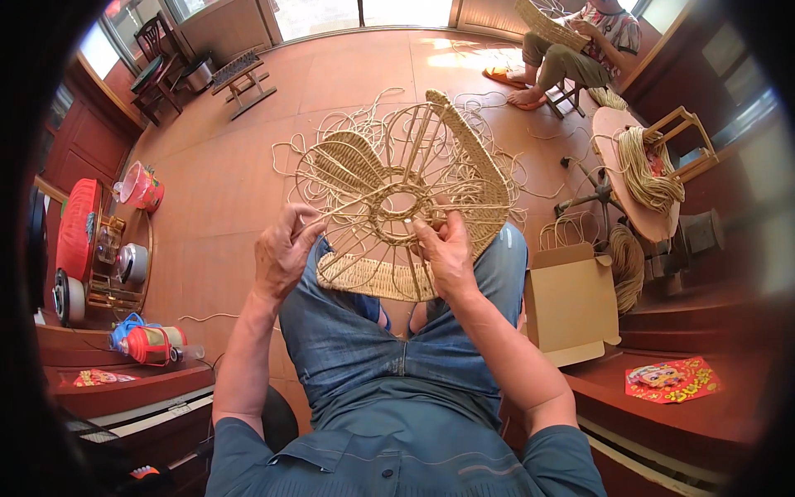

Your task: Manually weaving a basket using long straw fibers.

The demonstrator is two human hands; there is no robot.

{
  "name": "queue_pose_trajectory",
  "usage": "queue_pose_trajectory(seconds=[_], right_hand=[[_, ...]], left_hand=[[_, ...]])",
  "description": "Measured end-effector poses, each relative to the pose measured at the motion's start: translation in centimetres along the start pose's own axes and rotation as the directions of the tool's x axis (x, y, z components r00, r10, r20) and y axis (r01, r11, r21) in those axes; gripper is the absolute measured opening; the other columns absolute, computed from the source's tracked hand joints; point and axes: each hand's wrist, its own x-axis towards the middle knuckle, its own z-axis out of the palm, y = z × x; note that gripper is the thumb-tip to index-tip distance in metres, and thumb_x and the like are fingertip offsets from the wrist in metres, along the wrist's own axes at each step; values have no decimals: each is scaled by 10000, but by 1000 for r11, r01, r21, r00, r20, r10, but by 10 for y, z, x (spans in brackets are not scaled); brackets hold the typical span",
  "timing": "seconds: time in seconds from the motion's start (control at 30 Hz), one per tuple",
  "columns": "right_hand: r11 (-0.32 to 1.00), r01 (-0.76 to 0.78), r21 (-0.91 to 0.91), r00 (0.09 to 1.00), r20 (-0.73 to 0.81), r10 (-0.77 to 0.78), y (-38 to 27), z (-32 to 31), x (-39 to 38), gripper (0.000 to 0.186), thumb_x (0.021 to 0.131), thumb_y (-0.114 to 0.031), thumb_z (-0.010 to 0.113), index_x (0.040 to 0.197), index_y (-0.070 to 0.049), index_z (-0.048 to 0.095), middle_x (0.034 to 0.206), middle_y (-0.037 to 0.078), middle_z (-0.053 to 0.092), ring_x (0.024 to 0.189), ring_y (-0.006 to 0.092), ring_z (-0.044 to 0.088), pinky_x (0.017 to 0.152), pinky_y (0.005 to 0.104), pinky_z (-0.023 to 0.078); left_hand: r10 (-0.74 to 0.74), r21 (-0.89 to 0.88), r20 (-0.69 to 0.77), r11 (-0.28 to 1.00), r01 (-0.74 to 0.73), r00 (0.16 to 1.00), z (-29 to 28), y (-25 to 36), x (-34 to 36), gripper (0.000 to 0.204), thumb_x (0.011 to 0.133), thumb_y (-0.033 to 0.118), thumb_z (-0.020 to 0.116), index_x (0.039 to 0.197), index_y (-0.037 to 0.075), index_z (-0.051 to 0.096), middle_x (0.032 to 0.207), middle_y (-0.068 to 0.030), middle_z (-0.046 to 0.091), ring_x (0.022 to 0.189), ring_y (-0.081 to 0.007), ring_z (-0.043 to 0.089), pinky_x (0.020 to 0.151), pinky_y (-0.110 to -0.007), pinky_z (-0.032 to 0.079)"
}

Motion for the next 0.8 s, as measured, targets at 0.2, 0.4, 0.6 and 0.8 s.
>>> queue_pose_trajectory(seconds=[0.2,0.4,0.6,0.8], right_hand=[[988,-104,117,990,-80,113,8,6,-3,619,1067,-99,752,1604,-181,454,1186,29,718,1046,156,726,846,372,610],[963,-114,245,980,-132,150,23,16,-17,751,1046,-77,763,1669,-219,367,1290,44,681,1115,189,699,870,433,597],[906,-88,414,948,-245,204,35,43,-20,576,1035,-57,741,1529,-175,468,1261,45,676,1082,210,677,888,468,595],[856,-253,452,922,-154,354,64,34,-48,622,1036,-65,725,1597,-121,462,1270,61,706,1137,211,694,1012,483,601]], left_hand=[[-46,-170,-79,985,32,996,37,-2,-27,185,1096,214,705,1030,41,698,850,-141,686,789,-354,683,714,-438,525],[-133,-194,-349,979,67,928,62,-17,-12,189,1145,193,632,1037,46,679,885,-164,646,791,-335,647,727,-441,506],[22,-149,-193,988,-51,981,31,-10,46,170,1126,213,676,1105,47,706,829,-219,687,733,-406,679,651,-457,518],[46,-206,-15,977,-48,999,30,-20,48,188,1105,203,701,1058,29,753,774,-183,689,649,-270,653,637,-396,512]])
